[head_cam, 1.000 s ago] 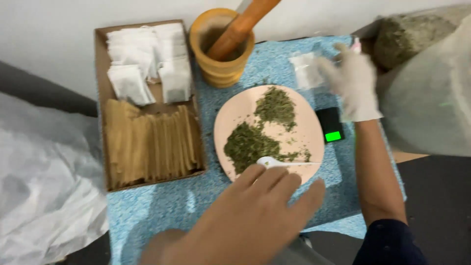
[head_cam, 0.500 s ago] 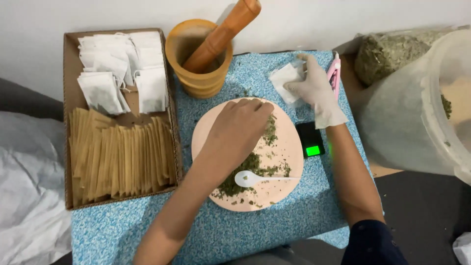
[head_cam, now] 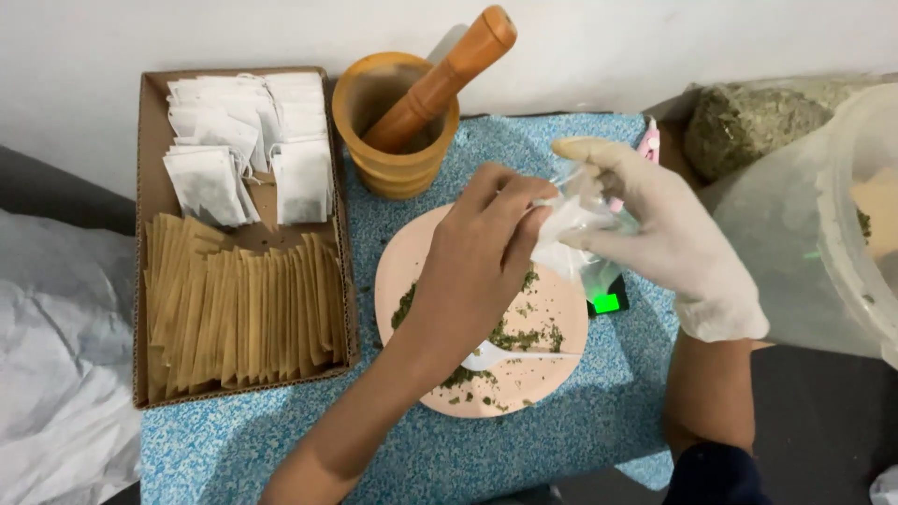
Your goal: Filling small filter bags with loose tea leaves using a spoon and weighing them on a digital scale.
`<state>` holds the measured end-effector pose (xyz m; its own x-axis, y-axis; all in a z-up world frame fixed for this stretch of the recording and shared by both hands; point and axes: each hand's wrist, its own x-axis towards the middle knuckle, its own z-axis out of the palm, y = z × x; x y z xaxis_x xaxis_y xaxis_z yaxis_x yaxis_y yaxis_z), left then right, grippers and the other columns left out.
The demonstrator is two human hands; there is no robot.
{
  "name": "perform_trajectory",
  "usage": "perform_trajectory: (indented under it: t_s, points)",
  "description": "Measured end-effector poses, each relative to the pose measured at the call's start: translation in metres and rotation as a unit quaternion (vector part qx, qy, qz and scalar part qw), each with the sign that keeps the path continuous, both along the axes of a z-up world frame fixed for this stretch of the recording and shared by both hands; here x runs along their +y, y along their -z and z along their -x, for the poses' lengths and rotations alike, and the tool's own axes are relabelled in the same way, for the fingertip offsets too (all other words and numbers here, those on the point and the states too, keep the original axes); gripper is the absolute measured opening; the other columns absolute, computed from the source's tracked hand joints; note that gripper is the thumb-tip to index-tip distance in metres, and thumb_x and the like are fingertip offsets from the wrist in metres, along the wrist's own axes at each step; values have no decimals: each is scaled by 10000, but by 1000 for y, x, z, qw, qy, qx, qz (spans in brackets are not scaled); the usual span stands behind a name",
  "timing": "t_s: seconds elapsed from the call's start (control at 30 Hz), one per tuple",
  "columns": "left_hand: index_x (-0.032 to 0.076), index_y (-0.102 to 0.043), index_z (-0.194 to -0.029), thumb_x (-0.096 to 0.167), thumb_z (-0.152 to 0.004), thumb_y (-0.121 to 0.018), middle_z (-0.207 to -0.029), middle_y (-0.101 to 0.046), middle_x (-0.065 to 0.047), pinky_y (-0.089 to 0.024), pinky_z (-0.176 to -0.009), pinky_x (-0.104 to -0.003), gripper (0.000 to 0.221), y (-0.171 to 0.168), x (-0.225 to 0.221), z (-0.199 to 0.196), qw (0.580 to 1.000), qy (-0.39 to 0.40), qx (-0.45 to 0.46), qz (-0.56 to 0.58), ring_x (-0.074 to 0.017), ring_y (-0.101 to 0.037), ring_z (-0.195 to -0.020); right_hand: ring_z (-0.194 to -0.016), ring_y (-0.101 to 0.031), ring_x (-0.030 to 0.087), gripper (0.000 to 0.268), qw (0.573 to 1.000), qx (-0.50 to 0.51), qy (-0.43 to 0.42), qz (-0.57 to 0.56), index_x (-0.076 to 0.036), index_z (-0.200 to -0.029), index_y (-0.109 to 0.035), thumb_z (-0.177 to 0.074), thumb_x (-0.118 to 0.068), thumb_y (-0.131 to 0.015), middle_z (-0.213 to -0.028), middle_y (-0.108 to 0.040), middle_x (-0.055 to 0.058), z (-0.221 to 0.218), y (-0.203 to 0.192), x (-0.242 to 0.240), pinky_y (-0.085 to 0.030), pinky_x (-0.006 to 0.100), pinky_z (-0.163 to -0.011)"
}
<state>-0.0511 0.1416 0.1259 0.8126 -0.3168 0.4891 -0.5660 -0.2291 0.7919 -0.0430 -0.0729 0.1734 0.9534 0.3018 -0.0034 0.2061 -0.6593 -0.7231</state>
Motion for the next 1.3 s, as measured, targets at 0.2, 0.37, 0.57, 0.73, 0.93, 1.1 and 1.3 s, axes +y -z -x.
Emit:
perform_trajectory:
  t_s: [0.2,0.37,0.57,0.73,0.93,1.1,1.3]
  points:
    - [26,-598,-1312,118,-1132,-572,-1261,-643,-150,-531,-779,-420,204,-11,3,7,999,18,10,-38,-294,-681,-985,-1541,-538,271,733,993,-86,-63,-56,-18,-1586,-499,-921,-64,-803,-1628,-562,154,12,3,-11,-434,400,-1316]
    - [35,-613,-1194,117,-1148,-543,-1158,-691,-141,-521,-835,-442,118,-13,7,12,998,7,-35,-42,-309,-658,-1045,-1265,-645,200,674,989,-119,-78,-38,-55,-1564,-533,-955,-9,-818,-1413,-618,102,16,7,-19,-523,376,-1205]
    - [37,-670,-1150,56,-1113,-621,-1041,-751,-130,-530,-807,-423,65,-15,7,15,997,-10,-58,-57,-288,-685,-953,-1160,-656,179,658,983,-159,-92,-24,-62,-1568,-534,-974,13,-807,-1308,-659,65,16,4,-20,-473,445,-1278]
    - [23,-691,-1183,42,-1110,-664,-1007,-792,-149,-536,-789,-430,80,-19,3,19,990,-45,-117,-61,-294,-703,-894,-1335,-694,286,380,973,-216,-81,-12,-63,-1366,-675,-1018,74,-742,-1372,-724,114,8,11,-21,-562,426,-1170]
    - [-23,-694,-1212,-45,-1079,-731,-1166,-686,-180,-556,-839,-468,140,-29,6,27,988,-28,-152,-17,-346,-631,-947,-1155,-739,195,233,980,-172,-54,-88,-122,-1147,-725,-954,-90,-852,-1232,-760,78,7,12,-14,-621,330,-1038]
    - [-6,-682,-1200,-85,-1083,-750,-999,-746,-158,-498,-781,-442,157,-36,9,32,982,-57,-173,-54,-295,-574,-822,-1100,-752,204,122,983,-161,-25,-86,-84,-1082,-729,-996,-91,-816,-1169,-767,109,10,11,-5,-620,334,-990]
    - [-16,-676,-1202,-31,-1132,-640,-1144,-709,-198,-564,-868,-489,80,-41,7,33,981,-38,-190,-26,-352,-641,-942,-1083,-751,225,108,982,-174,-3,-77,-63,-1025,-714,-1001,-32,-815,-1137,-759,133,11,8,1,-614,346,-984]
